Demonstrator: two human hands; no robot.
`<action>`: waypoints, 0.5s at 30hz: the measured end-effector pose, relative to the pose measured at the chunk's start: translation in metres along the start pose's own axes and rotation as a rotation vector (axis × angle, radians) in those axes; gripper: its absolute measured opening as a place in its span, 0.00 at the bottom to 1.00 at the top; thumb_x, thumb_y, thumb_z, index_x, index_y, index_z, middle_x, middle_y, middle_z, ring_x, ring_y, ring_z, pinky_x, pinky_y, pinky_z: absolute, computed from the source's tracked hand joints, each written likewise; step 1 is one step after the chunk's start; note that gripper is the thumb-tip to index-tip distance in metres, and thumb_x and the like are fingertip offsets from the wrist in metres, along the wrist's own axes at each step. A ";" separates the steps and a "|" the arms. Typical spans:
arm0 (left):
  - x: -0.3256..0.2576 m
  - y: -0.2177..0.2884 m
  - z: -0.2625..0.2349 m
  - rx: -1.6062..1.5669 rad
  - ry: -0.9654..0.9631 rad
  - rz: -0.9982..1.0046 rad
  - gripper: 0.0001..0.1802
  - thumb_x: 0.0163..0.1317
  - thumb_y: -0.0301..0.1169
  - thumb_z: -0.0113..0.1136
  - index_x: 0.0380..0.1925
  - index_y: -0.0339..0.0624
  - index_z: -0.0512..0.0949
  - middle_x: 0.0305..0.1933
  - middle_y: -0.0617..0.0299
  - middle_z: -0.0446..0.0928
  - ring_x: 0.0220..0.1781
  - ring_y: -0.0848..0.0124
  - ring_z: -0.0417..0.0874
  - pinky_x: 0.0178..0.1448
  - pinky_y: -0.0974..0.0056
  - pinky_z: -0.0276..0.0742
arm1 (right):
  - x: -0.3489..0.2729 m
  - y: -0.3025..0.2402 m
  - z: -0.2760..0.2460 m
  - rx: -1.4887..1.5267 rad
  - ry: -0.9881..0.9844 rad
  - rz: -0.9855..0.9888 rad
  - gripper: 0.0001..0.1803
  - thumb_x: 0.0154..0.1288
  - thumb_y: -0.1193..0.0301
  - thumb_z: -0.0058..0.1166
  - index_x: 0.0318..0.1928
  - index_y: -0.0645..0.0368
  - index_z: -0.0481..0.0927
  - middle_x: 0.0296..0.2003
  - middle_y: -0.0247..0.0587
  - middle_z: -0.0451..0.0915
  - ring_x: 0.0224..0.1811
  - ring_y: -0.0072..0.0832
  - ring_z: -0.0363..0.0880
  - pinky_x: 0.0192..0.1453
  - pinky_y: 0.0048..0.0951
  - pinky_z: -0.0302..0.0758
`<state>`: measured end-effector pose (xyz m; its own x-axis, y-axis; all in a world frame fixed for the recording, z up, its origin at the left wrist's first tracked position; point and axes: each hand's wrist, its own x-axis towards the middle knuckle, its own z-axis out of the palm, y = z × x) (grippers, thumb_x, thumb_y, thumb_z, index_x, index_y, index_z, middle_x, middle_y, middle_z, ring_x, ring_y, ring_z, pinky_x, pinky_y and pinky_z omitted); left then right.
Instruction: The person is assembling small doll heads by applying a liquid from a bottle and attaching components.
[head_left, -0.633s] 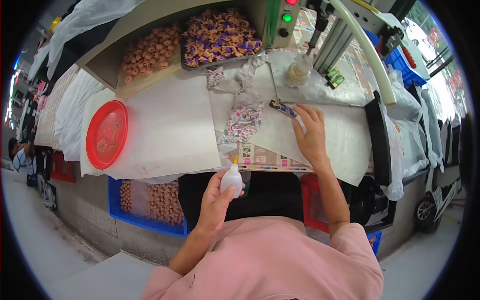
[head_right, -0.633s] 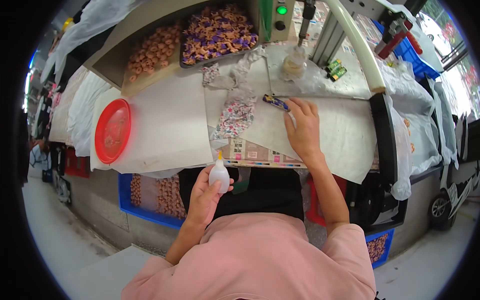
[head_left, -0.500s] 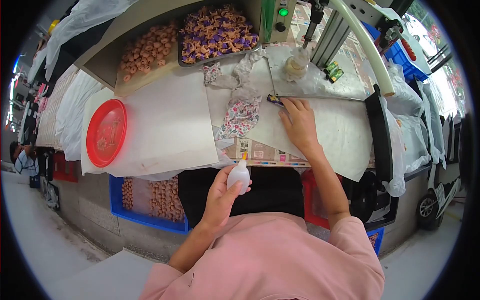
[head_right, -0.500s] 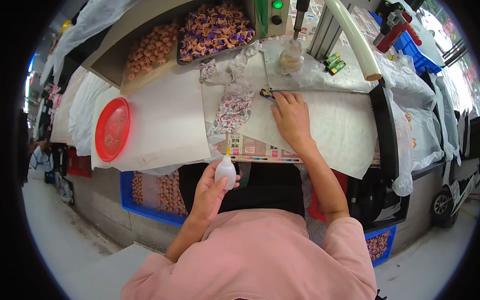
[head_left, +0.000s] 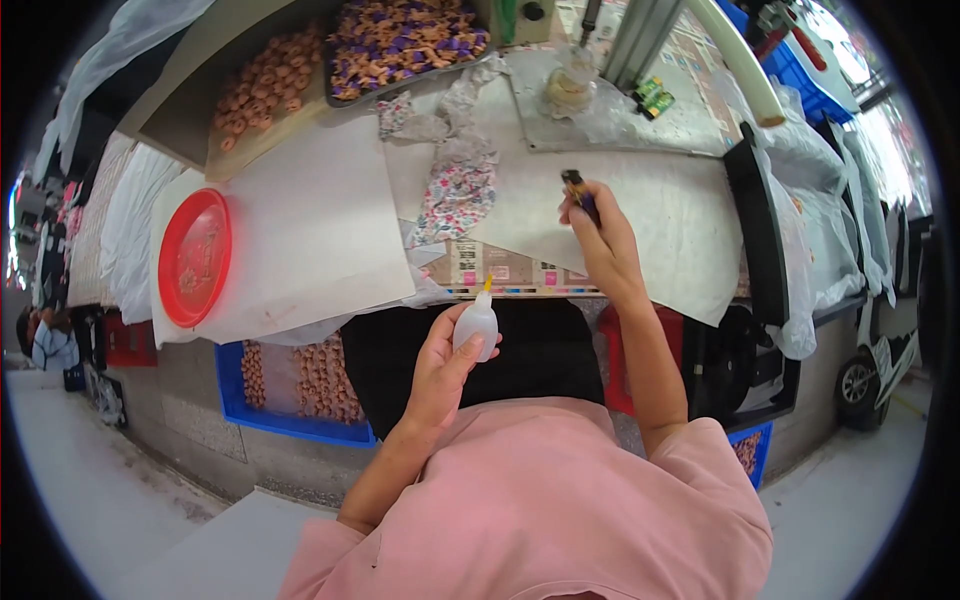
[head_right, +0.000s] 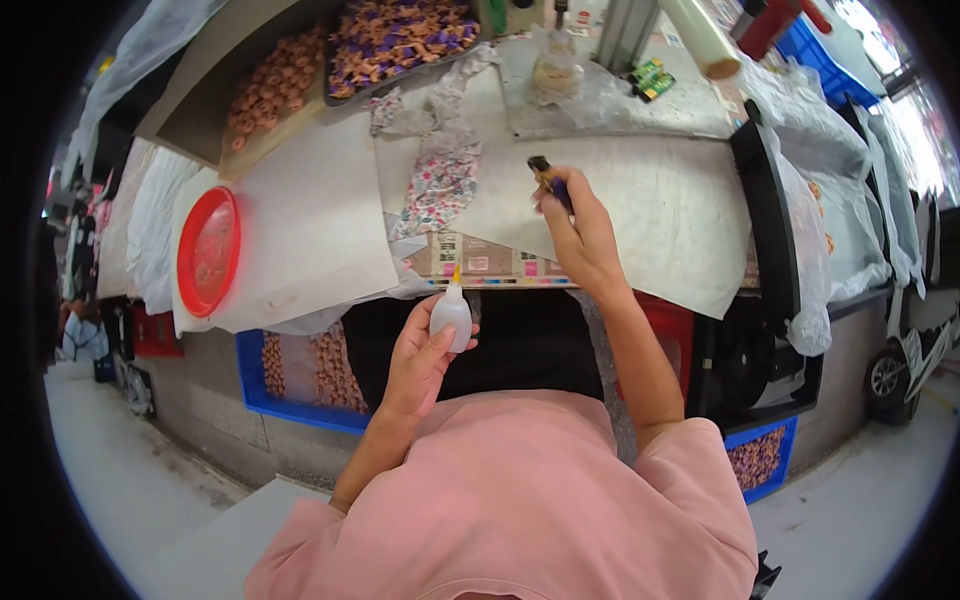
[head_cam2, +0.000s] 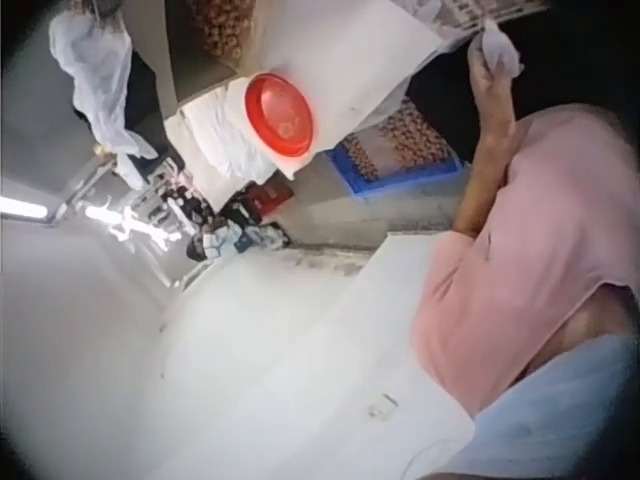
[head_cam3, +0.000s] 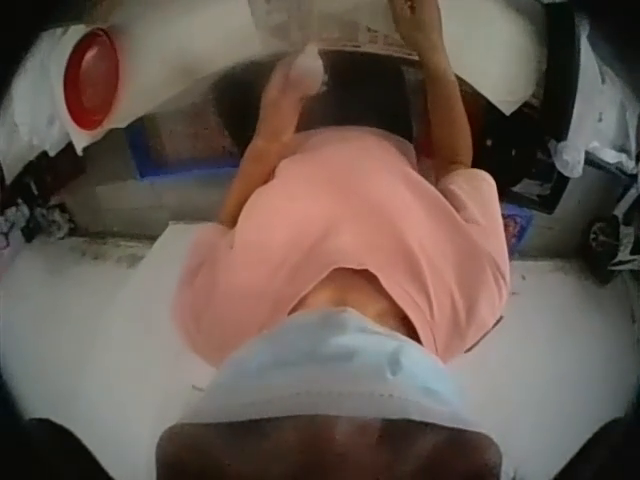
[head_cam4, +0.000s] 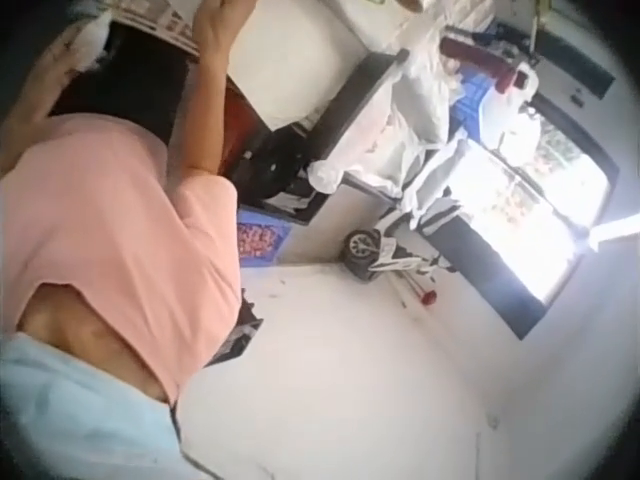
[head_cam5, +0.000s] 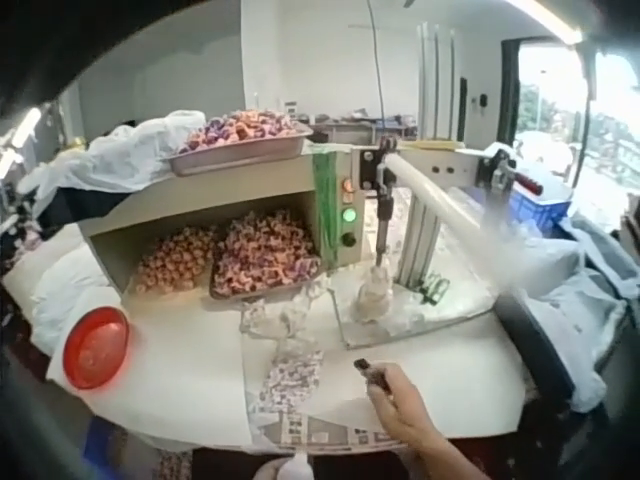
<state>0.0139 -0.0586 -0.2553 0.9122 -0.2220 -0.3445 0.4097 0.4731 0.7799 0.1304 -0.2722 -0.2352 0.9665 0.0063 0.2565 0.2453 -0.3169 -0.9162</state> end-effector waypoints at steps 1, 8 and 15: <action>0.003 -0.004 0.003 0.012 -0.011 0.005 0.24 0.65 0.32 0.57 0.59 0.40 0.63 0.50 0.59 0.74 0.51 0.69 0.78 0.55 0.64 0.76 | -0.015 -0.004 -0.006 0.325 -0.003 0.106 0.09 0.67 0.77 0.42 0.45 0.65 0.72 0.32 0.35 0.69 0.35 0.23 0.67 0.43 0.23 0.66; 0.019 -0.042 0.043 0.115 -0.177 -0.130 0.23 0.64 0.35 0.58 0.56 0.39 0.67 0.48 0.63 0.73 0.48 0.75 0.75 0.52 0.68 0.74 | -0.116 0.012 -0.045 0.383 -0.026 0.310 0.29 0.70 0.50 0.40 0.29 0.64 0.78 0.20 0.29 0.67 0.22 0.16 0.63 0.26 0.19 0.61; 0.018 -0.092 0.074 0.278 -0.284 -0.270 0.22 0.65 0.32 0.56 0.57 0.38 0.66 0.48 0.61 0.74 0.48 0.73 0.77 0.53 0.67 0.75 | -0.166 0.064 -0.069 0.125 0.243 0.521 0.26 0.70 0.56 0.43 0.18 0.59 0.74 0.14 0.23 0.63 0.17 0.12 0.58 0.21 0.20 0.53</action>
<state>-0.0083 -0.1697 -0.2947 0.7185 -0.5482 -0.4281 0.5785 0.1292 0.8054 -0.0202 -0.3593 -0.3149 0.9206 -0.3425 -0.1877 -0.2362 -0.1055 -0.9660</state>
